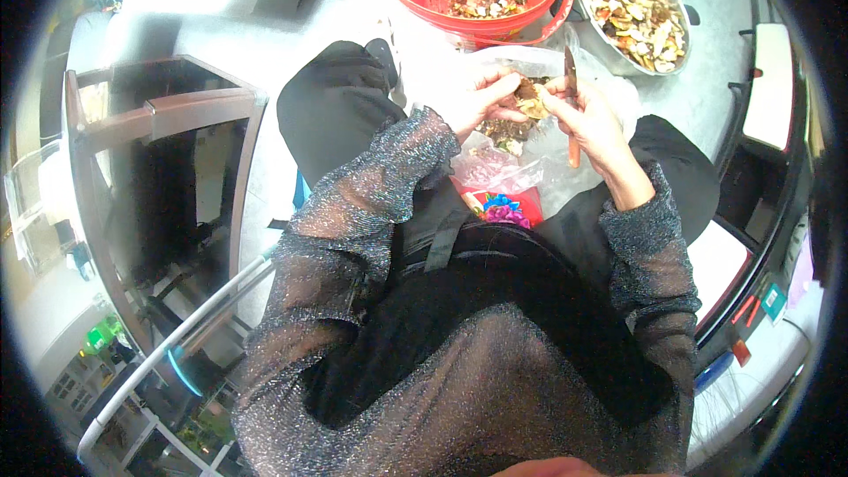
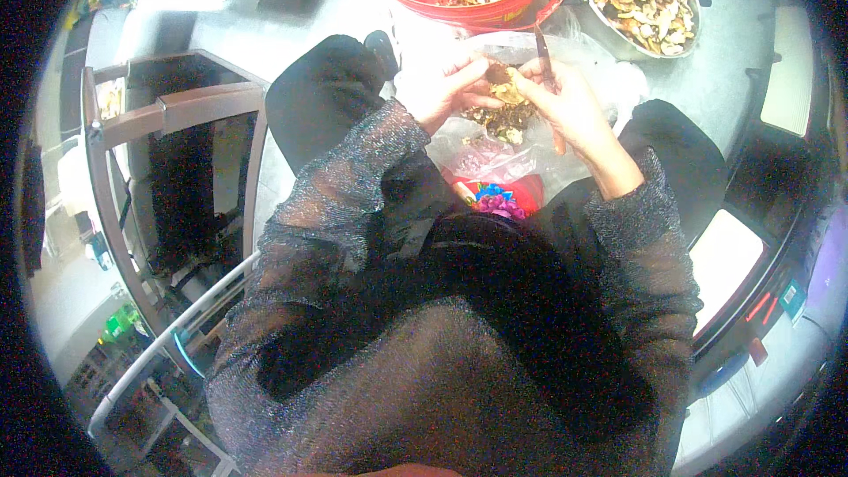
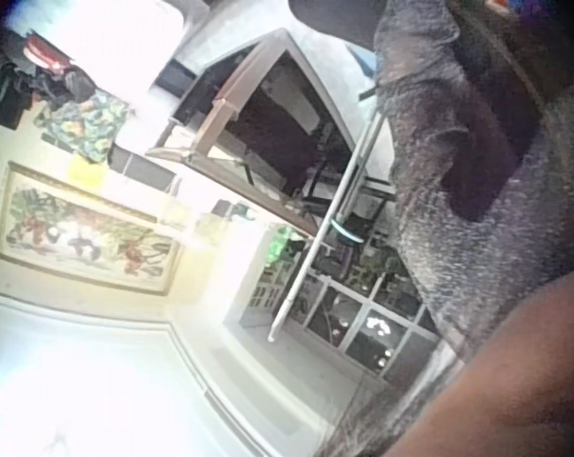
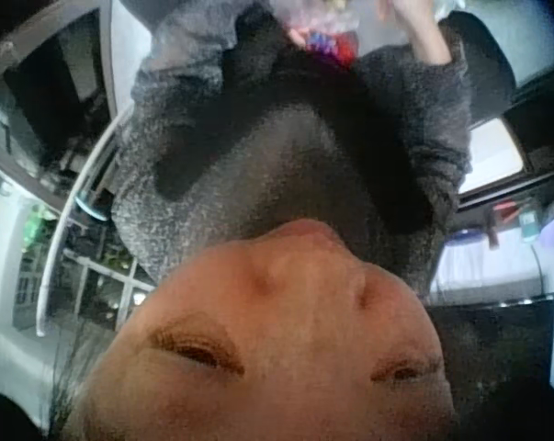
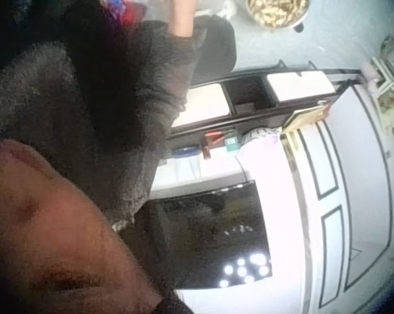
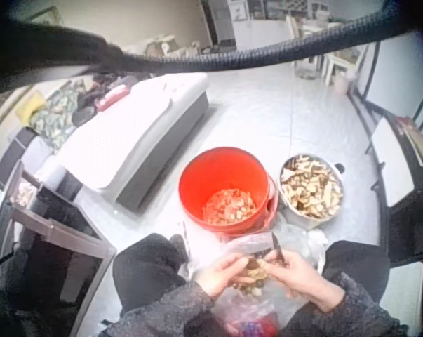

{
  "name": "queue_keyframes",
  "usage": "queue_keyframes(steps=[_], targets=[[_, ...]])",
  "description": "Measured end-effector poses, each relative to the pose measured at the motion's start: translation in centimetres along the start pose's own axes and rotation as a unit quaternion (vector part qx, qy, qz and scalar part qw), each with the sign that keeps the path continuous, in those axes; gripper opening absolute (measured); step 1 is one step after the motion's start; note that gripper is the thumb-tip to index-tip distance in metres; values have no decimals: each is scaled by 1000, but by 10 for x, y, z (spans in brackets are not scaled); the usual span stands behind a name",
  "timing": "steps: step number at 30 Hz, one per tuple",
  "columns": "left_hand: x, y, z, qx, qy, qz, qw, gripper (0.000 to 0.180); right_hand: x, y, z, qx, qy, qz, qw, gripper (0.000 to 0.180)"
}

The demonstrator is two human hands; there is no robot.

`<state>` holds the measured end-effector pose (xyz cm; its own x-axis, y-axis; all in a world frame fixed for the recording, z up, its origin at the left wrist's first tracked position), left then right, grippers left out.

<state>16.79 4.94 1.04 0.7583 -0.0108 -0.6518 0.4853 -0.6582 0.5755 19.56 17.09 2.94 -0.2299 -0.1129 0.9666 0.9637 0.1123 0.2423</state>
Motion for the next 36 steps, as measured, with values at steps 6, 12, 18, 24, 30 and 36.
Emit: queue_keyframes(steps=[6,12,18,24,30,36], targets=[[24,-4,-3,-29,-99,24,994,30,1,9,-2,-33,106,95,989,19],[48,-29,0,45,21,80,996,22,-3,9,0,-44,148,104,982,15],[43,-39,4,55,40,46,997,17,7,3,15,-71,161,129,976,15],[35,-29,7,27,6,59,998,21,-18,4,26,-86,-62,-28,994,20],[32,-26,0,50,-29,66,996,24,-23,3,14,-63,-87,-31,994,20],[44,-27,7,49,79,109,990,24,-8,-2,22,-69,40,41,996,26]])
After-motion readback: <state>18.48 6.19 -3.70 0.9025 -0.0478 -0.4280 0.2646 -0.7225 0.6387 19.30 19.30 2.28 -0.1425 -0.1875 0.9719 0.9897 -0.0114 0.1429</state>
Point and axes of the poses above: each hand's wrist, its own y-axis away from the middle knuckle, its own z-axis out of the back of the hand, x = y × z, the point moved 10 cm from there along -y, towards the middle knuckle, and after that the axes turned 13 degrees about z, right-handed, at the moved point
